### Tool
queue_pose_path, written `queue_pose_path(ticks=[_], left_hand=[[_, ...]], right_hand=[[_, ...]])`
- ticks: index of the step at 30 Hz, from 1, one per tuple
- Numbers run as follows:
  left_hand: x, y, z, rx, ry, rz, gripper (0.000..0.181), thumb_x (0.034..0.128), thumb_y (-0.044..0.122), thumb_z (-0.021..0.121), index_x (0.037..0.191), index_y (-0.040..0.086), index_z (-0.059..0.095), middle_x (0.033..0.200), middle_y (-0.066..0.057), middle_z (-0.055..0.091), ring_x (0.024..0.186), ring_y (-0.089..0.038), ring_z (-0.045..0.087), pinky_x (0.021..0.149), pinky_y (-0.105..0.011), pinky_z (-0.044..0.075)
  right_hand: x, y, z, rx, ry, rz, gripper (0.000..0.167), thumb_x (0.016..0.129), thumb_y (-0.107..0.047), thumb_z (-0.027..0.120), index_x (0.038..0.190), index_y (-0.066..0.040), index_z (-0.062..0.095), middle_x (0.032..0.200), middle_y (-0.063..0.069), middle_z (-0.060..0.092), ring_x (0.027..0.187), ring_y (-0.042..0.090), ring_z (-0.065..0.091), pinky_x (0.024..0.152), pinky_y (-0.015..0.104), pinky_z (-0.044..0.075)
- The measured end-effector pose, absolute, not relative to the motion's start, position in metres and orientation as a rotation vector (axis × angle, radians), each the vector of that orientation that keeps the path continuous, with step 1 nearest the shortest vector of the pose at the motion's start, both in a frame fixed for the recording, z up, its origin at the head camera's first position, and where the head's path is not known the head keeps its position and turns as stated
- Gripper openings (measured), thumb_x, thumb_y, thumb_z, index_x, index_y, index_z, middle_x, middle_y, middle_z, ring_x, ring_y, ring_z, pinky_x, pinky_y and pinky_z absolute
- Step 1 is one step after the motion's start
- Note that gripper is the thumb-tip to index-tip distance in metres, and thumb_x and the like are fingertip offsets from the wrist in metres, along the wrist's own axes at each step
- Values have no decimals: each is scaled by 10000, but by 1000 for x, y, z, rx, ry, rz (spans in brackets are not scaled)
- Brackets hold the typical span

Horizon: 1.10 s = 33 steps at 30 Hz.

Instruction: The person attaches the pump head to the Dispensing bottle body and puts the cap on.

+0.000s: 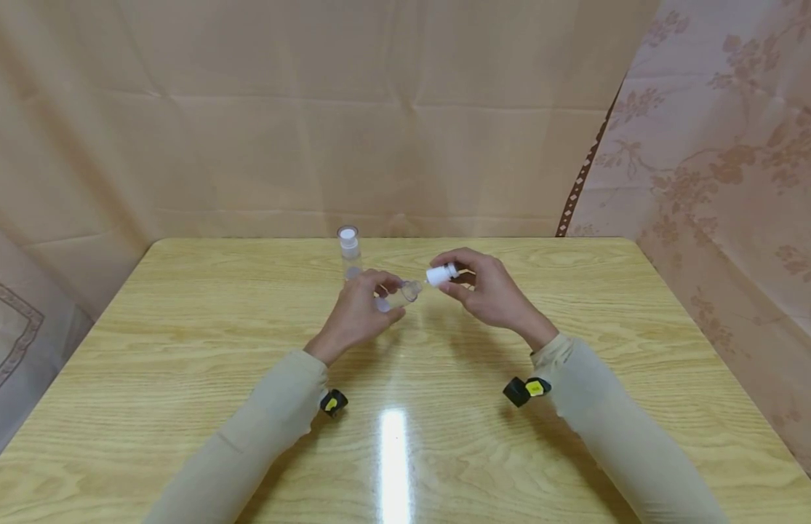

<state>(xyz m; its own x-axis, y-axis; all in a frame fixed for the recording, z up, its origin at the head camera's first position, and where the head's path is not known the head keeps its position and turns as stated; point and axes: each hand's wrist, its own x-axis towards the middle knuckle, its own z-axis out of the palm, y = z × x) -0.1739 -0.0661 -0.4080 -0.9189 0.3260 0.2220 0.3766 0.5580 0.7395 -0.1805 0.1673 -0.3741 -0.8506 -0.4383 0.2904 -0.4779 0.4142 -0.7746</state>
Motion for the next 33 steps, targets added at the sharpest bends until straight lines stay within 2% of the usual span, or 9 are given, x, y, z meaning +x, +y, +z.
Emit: queue_pose_path(ticks=[16, 24, 33], left_hand=[[-174, -68, -410, -623, -2704, -1298, 369, 830, 76, 828, 1167, -2, 700, 1122, -191, 679, 1038, -349, 634, 882, -449, 530], [-174, -67, -410, -623, -2708, -1276, 356, 830, 72, 831, 1156, 4, 706, 1114, -167, 681, 1017, -315, 630, 873, -435, 534], [-173, -66, -408, -639, -2713, -1288, 362, 843, 78, 824, 1175, 5, 701, 1143, -162, 673, 1045, -364, 629, 873, -452, 531]], right_hand=[[-182, 164, -377, 892, -2601, 1396, 300, 926, 98, 664, 1224, 66, 637, 1192, 202, 643, 1054, 318, 634, 897, 407, 568], [-182, 162, -376, 896, -2604, 1410, 308, 918, 105, 672, 1221, 61, 642, 1193, 192, 648, 1049, 309, 634, 897, 406, 567], [-181, 159, -375, 903, -2623, 1394, 318, 904, 112, 685, 1213, 43, 652, 1199, 178, 654, 1048, 299, 633, 898, 412, 568]])
